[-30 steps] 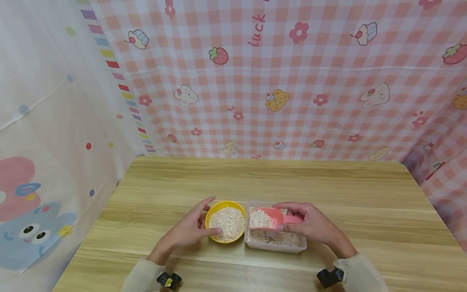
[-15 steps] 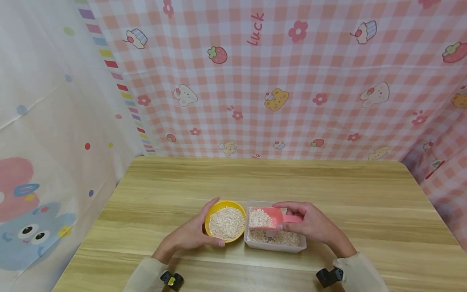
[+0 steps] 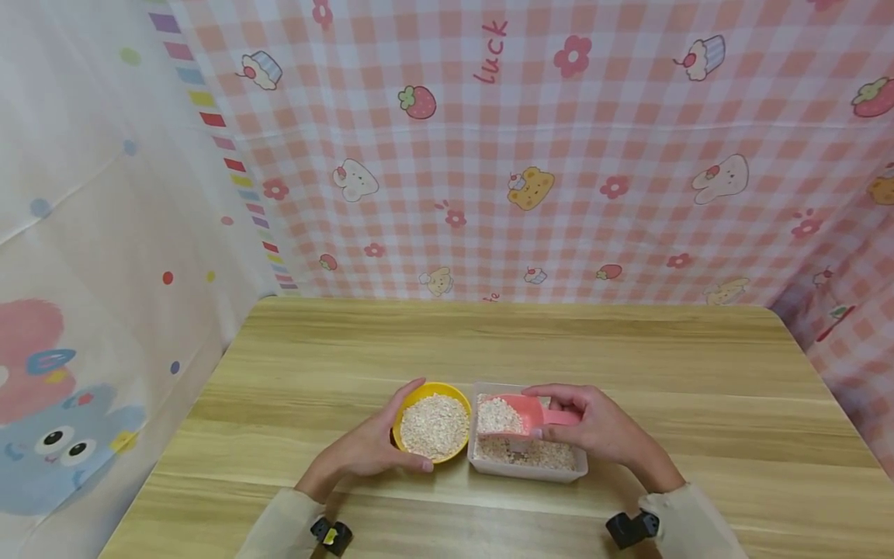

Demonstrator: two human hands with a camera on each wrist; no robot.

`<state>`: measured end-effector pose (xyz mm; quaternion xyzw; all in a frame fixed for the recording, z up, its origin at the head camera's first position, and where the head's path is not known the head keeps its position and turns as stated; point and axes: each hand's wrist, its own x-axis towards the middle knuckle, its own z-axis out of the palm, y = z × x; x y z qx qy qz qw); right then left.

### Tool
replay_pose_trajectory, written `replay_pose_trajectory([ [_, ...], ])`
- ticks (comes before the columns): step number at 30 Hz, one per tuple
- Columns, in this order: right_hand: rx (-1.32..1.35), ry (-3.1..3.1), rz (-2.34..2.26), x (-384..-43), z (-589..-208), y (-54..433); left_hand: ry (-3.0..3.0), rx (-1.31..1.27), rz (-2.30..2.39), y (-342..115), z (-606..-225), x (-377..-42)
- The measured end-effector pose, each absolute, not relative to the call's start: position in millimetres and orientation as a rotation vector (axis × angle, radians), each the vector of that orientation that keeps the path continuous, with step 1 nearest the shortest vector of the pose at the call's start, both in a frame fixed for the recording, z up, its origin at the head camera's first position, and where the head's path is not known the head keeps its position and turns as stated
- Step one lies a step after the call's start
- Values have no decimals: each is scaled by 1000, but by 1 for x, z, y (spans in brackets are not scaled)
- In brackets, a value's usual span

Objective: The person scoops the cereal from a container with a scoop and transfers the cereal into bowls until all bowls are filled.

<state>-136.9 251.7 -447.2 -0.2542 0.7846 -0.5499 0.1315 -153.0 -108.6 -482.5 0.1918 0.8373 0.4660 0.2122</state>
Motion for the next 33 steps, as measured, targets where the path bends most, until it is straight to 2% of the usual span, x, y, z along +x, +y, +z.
replay_pose_trajectory([
  [13,-778,2379,-1502,-140,-438,254,2318,490,1269,-107,-479,-153],
  [33,-992,2528,-1319,-154,-390,228,2311,494,1282,-109,-480,-154],
])
